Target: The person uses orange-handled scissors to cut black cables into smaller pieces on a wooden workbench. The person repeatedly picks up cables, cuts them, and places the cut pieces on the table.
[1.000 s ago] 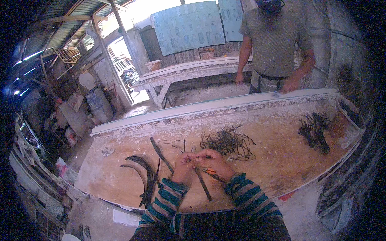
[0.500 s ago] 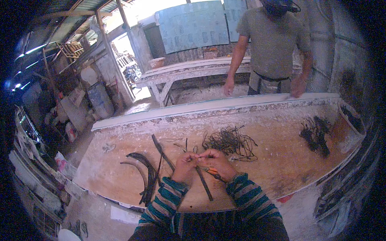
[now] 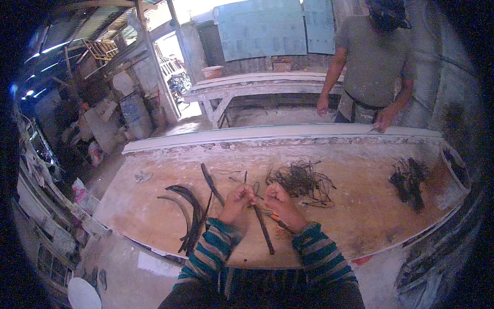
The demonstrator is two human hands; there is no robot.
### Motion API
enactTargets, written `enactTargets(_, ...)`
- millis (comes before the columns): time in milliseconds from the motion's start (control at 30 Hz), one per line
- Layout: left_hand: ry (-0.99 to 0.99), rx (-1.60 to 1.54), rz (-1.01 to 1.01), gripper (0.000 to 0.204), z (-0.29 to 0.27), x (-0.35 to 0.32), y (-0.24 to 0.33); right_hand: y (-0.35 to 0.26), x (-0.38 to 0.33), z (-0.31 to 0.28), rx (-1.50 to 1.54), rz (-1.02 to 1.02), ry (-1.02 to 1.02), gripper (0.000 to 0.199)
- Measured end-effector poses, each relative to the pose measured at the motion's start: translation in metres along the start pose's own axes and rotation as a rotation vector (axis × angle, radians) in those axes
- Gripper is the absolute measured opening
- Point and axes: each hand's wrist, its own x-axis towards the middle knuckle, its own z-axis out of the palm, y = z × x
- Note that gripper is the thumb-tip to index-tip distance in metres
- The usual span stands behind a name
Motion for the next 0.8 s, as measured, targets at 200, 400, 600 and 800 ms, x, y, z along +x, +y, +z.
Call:
enactTargets(200,0.054,0.033,-0.028,0.003,0.005,-0.001,0.014,0.011,0.002,-0.005,-0.081,-0.036,-0.004,0.009)
enactTargets(400,0.048,0.036,0.099,0.006,-0.003,0.001,0.005,0.002,-0.002,0.001,-0.099,0.007,-0.042,0.012)
enactTargets(600,0.096,-0.106,0.033,0.008,0.007,-0.002,0.019,0.002,-0.002,0.000,-0.479,-0.079,0.039,0.015)
enactTargets(800,-0.011,-0.046,0.059,0.019,0.012,-0.002,0.013,0.011,-0.002,-0.002,-0.751,-0.089,0.081,0.008)
